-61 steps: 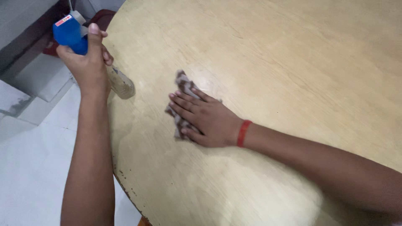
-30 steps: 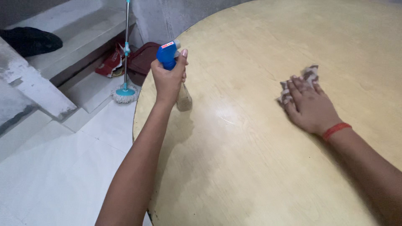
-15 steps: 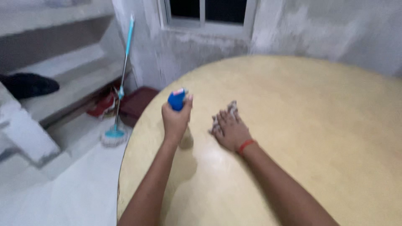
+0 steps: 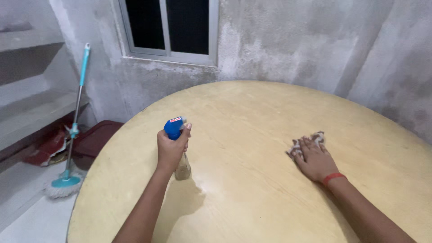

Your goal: The person sprays a cleaning solution onto a round wooden table and wipes the surface with a cloth. They move around the table to clean different sections, repeatedly applying spray and wiping until the entire surface is covered.

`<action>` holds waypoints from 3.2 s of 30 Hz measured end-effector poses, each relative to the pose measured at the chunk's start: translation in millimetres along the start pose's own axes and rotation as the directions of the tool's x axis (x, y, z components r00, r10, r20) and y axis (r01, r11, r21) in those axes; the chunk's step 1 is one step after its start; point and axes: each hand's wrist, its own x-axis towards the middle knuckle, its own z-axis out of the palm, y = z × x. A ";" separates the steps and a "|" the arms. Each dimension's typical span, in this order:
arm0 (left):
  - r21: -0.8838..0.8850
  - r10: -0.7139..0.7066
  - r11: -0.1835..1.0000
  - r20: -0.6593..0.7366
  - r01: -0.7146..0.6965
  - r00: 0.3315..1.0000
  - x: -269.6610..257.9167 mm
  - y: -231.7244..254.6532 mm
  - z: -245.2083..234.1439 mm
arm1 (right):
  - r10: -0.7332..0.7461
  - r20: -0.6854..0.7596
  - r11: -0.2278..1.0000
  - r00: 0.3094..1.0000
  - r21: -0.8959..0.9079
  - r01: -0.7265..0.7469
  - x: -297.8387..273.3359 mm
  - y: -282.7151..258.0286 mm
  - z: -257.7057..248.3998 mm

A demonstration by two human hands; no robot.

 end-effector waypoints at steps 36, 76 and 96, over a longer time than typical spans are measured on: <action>-0.089 -0.049 0.994 0.180 0.066 0.982 -18.9 -5.0 121.3 | 0.271 0.054 0.961 0.961 -0.074 -0.267 -59.9 61.2 -20.5; 0.532 -0.165 0.843 0.401 -0.083 0.901 -50.5 36.3 204.6 | 0.136 -0.009 0.989 0.991 -0.062 -0.136 -116.8 28.5 -39.4; 0.591 -0.214 0.785 0.540 -0.186 0.814 -50.7 17.6 218.0 | -0.307 -0.112 0.922 0.945 0.212 0.325 -137.8 -43.5 -68.8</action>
